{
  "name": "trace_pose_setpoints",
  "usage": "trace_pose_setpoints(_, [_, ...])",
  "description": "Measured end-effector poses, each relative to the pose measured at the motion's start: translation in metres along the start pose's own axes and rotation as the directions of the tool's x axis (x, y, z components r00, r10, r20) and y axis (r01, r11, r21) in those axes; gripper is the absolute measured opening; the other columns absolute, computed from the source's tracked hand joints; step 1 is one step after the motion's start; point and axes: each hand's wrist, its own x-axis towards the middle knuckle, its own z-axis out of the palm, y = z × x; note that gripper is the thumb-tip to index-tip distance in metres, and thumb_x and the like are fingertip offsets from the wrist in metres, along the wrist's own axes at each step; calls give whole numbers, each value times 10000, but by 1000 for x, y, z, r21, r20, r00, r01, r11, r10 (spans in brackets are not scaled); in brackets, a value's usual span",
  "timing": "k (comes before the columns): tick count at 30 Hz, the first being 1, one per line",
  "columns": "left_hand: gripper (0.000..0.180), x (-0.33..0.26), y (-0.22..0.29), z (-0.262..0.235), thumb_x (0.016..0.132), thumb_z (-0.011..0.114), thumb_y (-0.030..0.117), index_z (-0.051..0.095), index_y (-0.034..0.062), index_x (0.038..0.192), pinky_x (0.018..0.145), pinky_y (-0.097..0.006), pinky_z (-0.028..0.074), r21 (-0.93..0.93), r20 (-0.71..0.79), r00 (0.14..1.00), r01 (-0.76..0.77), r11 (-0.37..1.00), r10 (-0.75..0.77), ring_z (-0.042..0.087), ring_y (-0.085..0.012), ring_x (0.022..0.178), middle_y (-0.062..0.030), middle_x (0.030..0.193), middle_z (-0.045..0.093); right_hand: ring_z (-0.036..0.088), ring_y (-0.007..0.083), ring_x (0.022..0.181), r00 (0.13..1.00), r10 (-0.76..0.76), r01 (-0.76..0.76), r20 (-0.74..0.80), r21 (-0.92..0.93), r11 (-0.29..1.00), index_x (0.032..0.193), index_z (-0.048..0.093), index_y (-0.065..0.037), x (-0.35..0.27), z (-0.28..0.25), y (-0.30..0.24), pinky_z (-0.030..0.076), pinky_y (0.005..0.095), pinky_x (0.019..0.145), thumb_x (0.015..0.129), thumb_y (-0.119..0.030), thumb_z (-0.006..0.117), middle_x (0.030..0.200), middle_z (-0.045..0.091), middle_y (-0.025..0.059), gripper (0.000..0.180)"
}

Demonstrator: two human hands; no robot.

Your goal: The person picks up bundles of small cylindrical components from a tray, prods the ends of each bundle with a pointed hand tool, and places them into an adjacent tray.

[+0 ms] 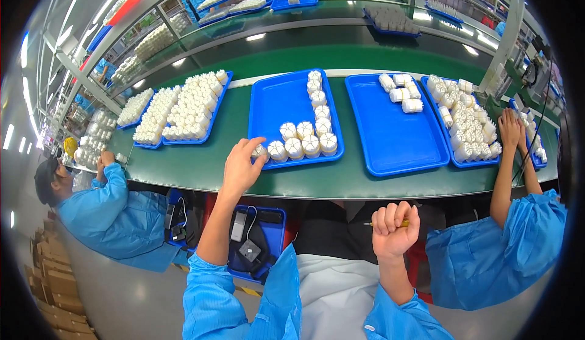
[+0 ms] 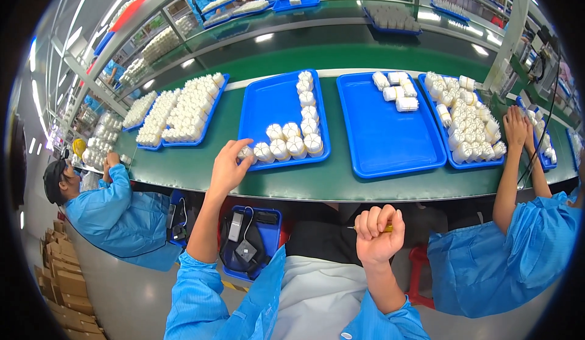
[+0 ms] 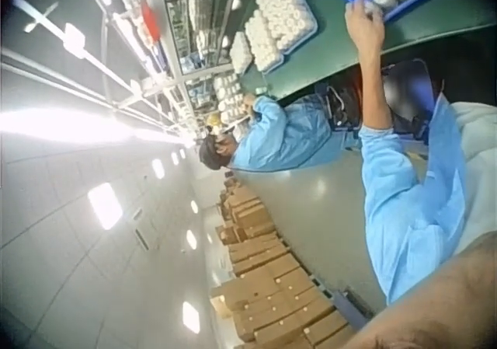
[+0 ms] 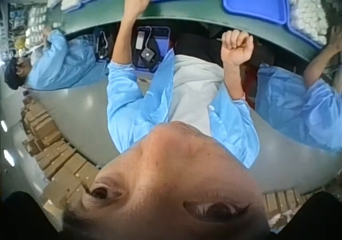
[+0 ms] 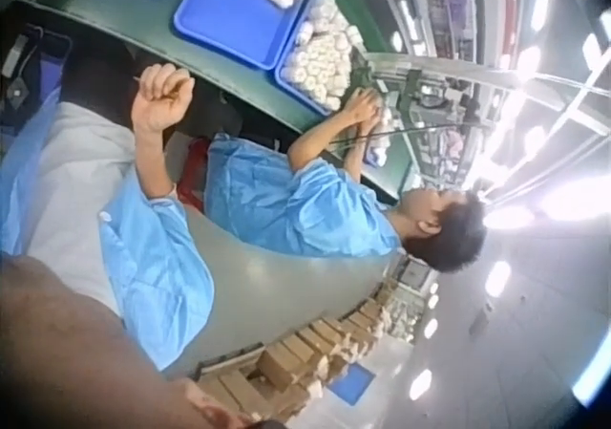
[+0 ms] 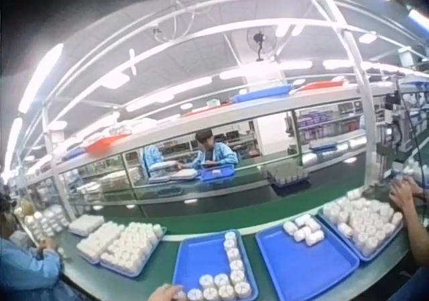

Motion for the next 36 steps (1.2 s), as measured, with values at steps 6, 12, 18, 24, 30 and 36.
trace_pose_setpoints(6, [427,-5,-2,9,810,685,130,616,94,1230,878,-410,476,-32,-58,989,-138,990,136,582,-347,1017,-153,1086,610,265,104,465,998,64,-64,-5,-101,993,659,356,-103,4,-2,5,225,276,450,1012,-282,430,536,320,4,403])
trace_pose_setpoints(12, [588,1,3,9,807,692,123,515,96,1367,860,-398,482,-60,-82,993,-89,994,84,590,-334,997,-156,1119,627,292,31,477,998,64,-54,-6,-611,789,719,439,-97,53,-3,-21,192,225,426,951,-183,584,573,394,-39,286])
trace_pose_setpoints(18, [623,-8,-11,20,780,712,180,497,32,1346,1003,-432,422,-31,-266,957,-127,991,115,513,-377,1151,-210,1254,535,639,161,748,919,-184,346,349,-937,-46,867,649,-13,180,-22,-44,505,298,705,828,-107,686,794,677,79,108])
trace_pose_setpoints(24, [518,-66,4,24,778,668,71,521,13,1271,933,-406,439,-336,-542,827,-51,941,-149,507,-336,1138,-190,1257,500,630,375,987,955,11,210,296,-652,-729,1163,595,-94,250,-65,-60,515,462,814,790,-147,640,1220,585,103,380])
trace_pose_setpoints(30, [359,-133,7,46,807,641,29,585,8,1161,780,-326,490,-555,-564,760,-59,830,-323,585,-254,974,-148,1172,560,652,371,882,942,99,253,321,-483,-838,1141,605,-101,273,-60,-49,535,469,741,764,-111,688,1126,579,114,386])
trace_pose_setpoints(36, [269,-155,20,70,818,611,-6,606,-12,1088,738,-298,502,-693,-487,782,-75,717,-388,597,-225,917,-151,1137,573,660,370,846,938,142,266,317,-393,-880,1130,608,-118,280,-54,-50,540,473,717,759,-156,702,1087,595,121,385])
